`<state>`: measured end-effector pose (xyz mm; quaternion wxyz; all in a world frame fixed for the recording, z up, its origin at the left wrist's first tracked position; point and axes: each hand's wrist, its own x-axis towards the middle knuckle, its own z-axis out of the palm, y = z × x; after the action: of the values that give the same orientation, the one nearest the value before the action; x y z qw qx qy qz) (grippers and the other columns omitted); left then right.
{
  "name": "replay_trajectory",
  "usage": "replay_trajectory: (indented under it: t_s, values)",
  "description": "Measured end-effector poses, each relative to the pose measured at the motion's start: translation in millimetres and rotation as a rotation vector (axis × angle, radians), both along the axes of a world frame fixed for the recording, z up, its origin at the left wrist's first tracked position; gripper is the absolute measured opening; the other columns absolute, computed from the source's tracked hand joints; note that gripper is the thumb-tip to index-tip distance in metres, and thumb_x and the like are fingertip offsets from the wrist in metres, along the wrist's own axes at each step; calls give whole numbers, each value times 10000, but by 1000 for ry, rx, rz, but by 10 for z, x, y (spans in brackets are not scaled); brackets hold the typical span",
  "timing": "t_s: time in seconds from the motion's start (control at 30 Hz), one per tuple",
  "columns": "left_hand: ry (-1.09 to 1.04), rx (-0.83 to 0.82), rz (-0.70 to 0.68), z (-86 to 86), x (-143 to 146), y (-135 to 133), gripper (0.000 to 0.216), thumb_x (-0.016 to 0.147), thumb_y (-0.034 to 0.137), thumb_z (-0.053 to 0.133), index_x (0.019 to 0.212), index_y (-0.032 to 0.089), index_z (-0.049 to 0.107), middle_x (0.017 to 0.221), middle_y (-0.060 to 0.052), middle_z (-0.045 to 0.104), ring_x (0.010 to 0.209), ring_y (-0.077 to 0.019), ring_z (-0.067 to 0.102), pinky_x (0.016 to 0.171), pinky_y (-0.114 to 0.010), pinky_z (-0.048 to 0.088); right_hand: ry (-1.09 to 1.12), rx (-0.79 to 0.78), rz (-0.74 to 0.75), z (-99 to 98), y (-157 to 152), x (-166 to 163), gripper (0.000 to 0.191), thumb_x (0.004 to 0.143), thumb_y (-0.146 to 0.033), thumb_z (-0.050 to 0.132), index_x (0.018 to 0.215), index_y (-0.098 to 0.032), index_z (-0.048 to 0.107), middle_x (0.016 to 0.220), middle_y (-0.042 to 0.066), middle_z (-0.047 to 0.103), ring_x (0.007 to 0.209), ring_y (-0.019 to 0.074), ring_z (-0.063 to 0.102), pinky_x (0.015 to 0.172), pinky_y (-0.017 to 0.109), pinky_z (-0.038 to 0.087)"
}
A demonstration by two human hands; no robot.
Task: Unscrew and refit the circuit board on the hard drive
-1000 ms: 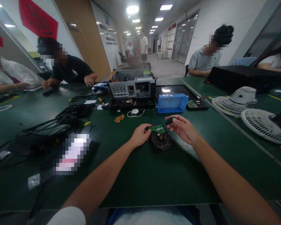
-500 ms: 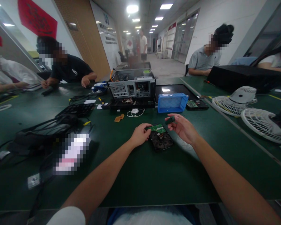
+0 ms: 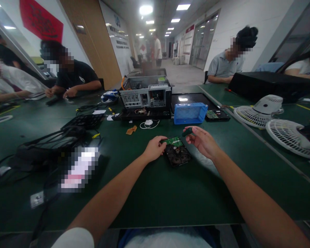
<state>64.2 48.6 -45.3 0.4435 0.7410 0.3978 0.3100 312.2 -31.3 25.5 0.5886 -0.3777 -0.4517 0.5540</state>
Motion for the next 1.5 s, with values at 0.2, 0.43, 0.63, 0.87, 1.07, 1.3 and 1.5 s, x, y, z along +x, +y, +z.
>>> replay_trajectory:
  t_s: [0.2, 0.43, 0.63, 0.87, 1.07, 1.3, 1.5]
  values:
    - [-4, -2, -1, -2, 1, -1, 344, 970, 259, 613, 1304, 178, 639, 824, -15, 666, 568, -107, 639, 492, -210, 537, 16, -4, -16, -13, 8, 9, 265, 916, -473, 759, 1070, -263, 712, 1214, 64, 706, 852, 185, 689, 663, 298, 545]
    - [-8, -11, -1, 0, 4, 0, 336, 973, 257, 611, 1297, 171, 636, 830, -19, 668, 576, -107, 642, 495, -210, 543, 38, -19, -19, -27, 9, 8, 240, 909, -458, 774, 996, -257, 675, 1190, 59, 724, 824, 170, 692, 670, 287, 542]
    - [5, -4, -1, 14, 10, -11, 338, 972, 257, 612, 1298, 173, 636, 770, 3, 652, 558, -105, 635, 494, -201, 532, 30, -20, -20, 3, -5, -7, 335, 884, -436, 792, 1179, -307, 698, 1122, 33, 716, 744, 147, 640, 625, 279, 504]
    - [7, 13, -3, 8, 9, -4, 334, 969, 254, 610, 1290, 172, 641, 794, -4, 658, 561, -106, 636, 492, -205, 530, -11, -11, -44, -35, 7, 12, 271, 861, -423, 824, 1057, -247, 761, 1067, 46, 710, 765, 147, 641, 616, 262, 501]
    - [12, 8, -1, 18, 5, -8, 339, 968, 248, 609, 1297, 171, 638, 834, -13, 661, 567, -102, 634, 494, -208, 536, -5, 9, -27, -57, 15, -8, 257, 857, -400, 839, 1013, -234, 719, 1234, 75, 712, 809, 152, 679, 605, 247, 515]
    - [11, 12, -6, 46, 0, -21, 335, 973, 242, 603, 1299, 173, 639, 863, -23, 673, 571, -97, 639, 496, -201, 531, 78, 15, 5, -63, 34, 5, 284, 950, -500, 701, 1031, -229, 712, 1190, 91, 728, 891, 189, 704, 792, 313, 589]
    - [12, 16, -17, 3, -10, -2, 346, 979, 259, 601, 1315, 182, 634, 854, -22, 677, 584, -106, 648, 500, -204, 531, 39, -4, -19, -21, 11, -15, 318, 905, -449, 766, 1173, -284, 716, 1140, 54, 728, 822, 168, 683, 718, 299, 574]
